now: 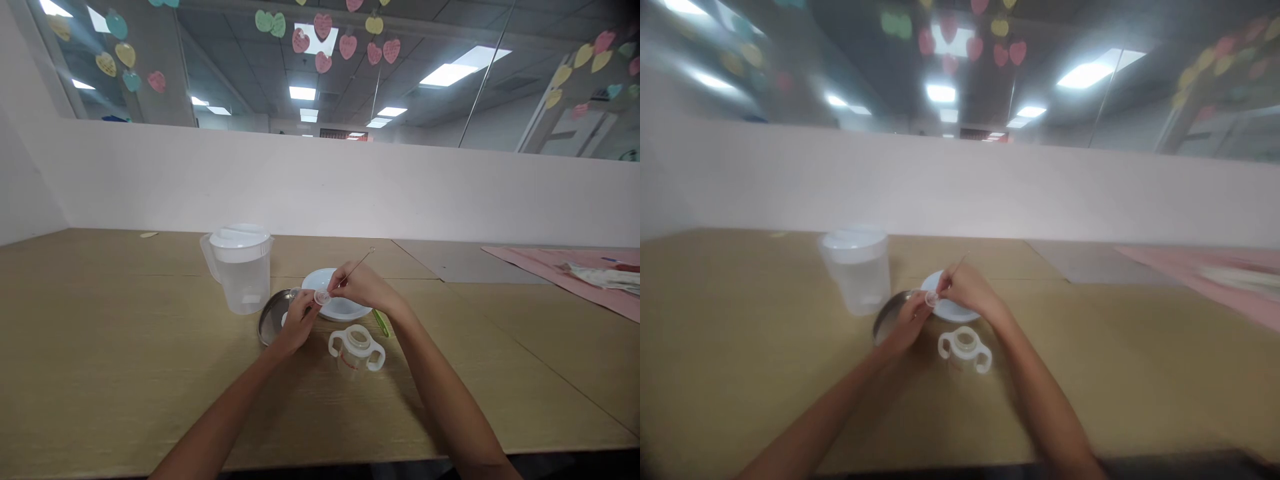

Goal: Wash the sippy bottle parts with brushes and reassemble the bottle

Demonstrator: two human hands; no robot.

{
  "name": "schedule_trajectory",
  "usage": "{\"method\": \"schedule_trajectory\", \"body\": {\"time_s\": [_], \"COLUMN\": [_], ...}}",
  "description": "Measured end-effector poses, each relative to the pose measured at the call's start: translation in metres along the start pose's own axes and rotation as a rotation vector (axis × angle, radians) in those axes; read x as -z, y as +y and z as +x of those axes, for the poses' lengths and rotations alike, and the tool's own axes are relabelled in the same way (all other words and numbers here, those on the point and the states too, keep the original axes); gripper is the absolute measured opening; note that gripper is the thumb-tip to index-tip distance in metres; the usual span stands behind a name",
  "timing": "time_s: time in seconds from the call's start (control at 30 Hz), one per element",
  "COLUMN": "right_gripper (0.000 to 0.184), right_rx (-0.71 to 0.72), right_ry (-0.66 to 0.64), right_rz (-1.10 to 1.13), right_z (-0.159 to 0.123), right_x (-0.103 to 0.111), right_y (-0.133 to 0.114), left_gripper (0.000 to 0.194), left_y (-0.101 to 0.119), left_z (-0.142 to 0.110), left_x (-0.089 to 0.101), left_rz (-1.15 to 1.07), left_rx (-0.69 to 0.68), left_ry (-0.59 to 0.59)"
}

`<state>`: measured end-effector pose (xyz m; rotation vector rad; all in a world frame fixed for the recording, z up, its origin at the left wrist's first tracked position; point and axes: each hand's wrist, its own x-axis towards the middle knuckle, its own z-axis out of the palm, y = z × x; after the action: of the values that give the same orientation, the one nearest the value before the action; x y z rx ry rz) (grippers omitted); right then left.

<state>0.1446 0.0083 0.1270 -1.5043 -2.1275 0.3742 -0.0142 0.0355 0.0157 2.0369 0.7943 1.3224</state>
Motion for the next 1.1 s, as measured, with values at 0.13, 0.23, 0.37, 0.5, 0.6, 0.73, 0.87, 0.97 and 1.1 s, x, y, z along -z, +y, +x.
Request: {"method": "schedule_trajectory", "body": {"time_s": [0.13, 0.23, 0.37, 0.5, 0.6, 0.73, 0.87, 0.97, 1.1], "right_gripper": [0.007, 0.007, 0.005, 0.015, 0.025, 0.032, 0.031, 0.032, 0.033], "right_rx": [-0.006, -0.013, -0.005, 0.03, 0.08, 0.139, 0.147, 0.139, 0.117], "right_ry": [-0.011, -0.022, -0.012, 0.06, 0.242, 0.414, 0.385, 0.311, 0.291], "right_rz": [-0.019, -0.067, -0.127, 0.008, 0.158, 0.205, 0.124, 0.031, -0.116], "right_z": [0.003, 0.007, 0.005, -0.006, -0.016, -0.024, -0.021, -0.015, -0.006], "right_x": [-0.004, -0.012, -0.013, 0.002, 0.012, 0.011, 0.002, -0.005, -0.013], "right_y": [0.003, 0.004, -0.002, -0.016, -0.027, -0.036, -0.039, -0.037, -0.028], "left_gripper": [0.034, 0.035, 0.034, 0.032, 0.032, 0.031, 0.031, 0.031, 0.028], "left_y": [0.002, 0.002, 0.001, 0.0, 0.0, 0.002, 0.007, 0.012, 0.019], "left_z": [0.0, 0.0, 0.0, 0.001, 0.002, 0.002, 0.003, 0.003, 0.004], "left_x": [0.001, 0.001, 0.001, 0.001, 0.001, 0.001, 0.002, 0.005, 0.013], "left_rz": [0.023, 0.026, 0.018, 0.009, 0.026, 0.053, 0.028, -0.046, -0.135], "left_rx": [0.007, 0.028, 0.029, 0.042, 0.059, 0.069, 0.096, 0.149, 0.227], "left_ry": [-0.018, -0.044, -0.062, -0.055, -0.051, -0.043, -0.065, -0.041, -0.002]}}
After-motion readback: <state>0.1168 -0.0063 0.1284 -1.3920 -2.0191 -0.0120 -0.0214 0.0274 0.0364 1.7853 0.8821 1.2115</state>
